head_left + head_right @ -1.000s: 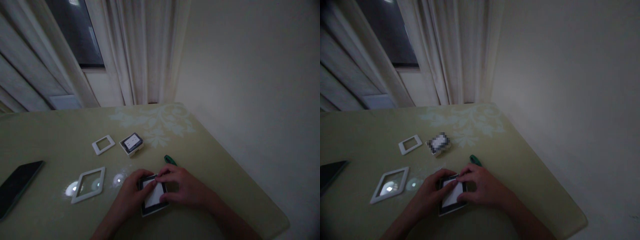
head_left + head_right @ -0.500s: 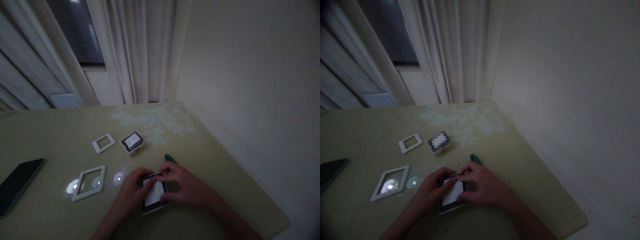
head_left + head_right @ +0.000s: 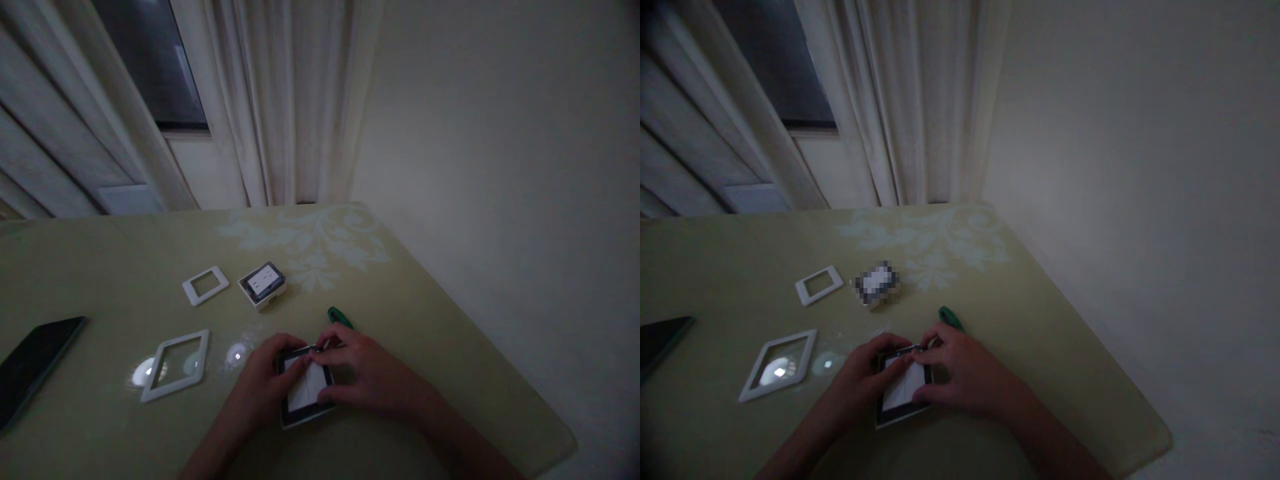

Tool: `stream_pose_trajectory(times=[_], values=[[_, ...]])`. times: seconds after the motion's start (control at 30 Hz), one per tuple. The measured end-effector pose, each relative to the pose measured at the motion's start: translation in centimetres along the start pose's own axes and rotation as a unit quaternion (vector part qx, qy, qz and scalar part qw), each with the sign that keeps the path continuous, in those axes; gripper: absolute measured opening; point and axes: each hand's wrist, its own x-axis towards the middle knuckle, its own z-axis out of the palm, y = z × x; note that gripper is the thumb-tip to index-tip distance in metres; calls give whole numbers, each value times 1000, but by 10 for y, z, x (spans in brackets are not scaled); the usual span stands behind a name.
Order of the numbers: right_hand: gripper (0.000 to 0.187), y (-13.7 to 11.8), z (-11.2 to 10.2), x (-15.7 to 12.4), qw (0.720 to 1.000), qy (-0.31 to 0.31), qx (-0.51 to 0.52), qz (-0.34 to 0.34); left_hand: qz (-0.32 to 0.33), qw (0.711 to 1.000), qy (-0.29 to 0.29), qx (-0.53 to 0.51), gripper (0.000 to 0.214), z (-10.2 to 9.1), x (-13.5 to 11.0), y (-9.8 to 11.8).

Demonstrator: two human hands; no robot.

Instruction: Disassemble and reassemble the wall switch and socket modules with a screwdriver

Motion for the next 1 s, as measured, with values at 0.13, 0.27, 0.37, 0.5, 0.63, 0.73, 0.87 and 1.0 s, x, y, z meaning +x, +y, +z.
stream_pose_trajectory(times=[0.13,0.27,0.37,0.5,0.63,0.73,0.87,1.0], values=[[60,3,2,0,1000,20,9,-7,1,1000,-6,6,38,-3,-1,-1],[72,3,0,1,999,31,12,-8,2,999,-42,6,40,-17,-7,-3],[70,2,-1,2,999,37,15,-3,8,995,-97,3,53,-30,-12,-3],[71,4,1,3,999,37,25,-3,3,994,-112,7,64,-36,-13,-1],[73,7,3,4,999,29,14,-5,4,994,-106,8,63,-35,-11,1],[74,7,3,5,1000,25,9,-6,8,994,-106,15,64,-36,-12,3],[75,8,3,5,1000,27,7,-7,20,993,-115,22,51,-35,-11,2],[66,9,3,3,999,32,-17,-8,16,996,-82,12,38,-28,-6,-3]])
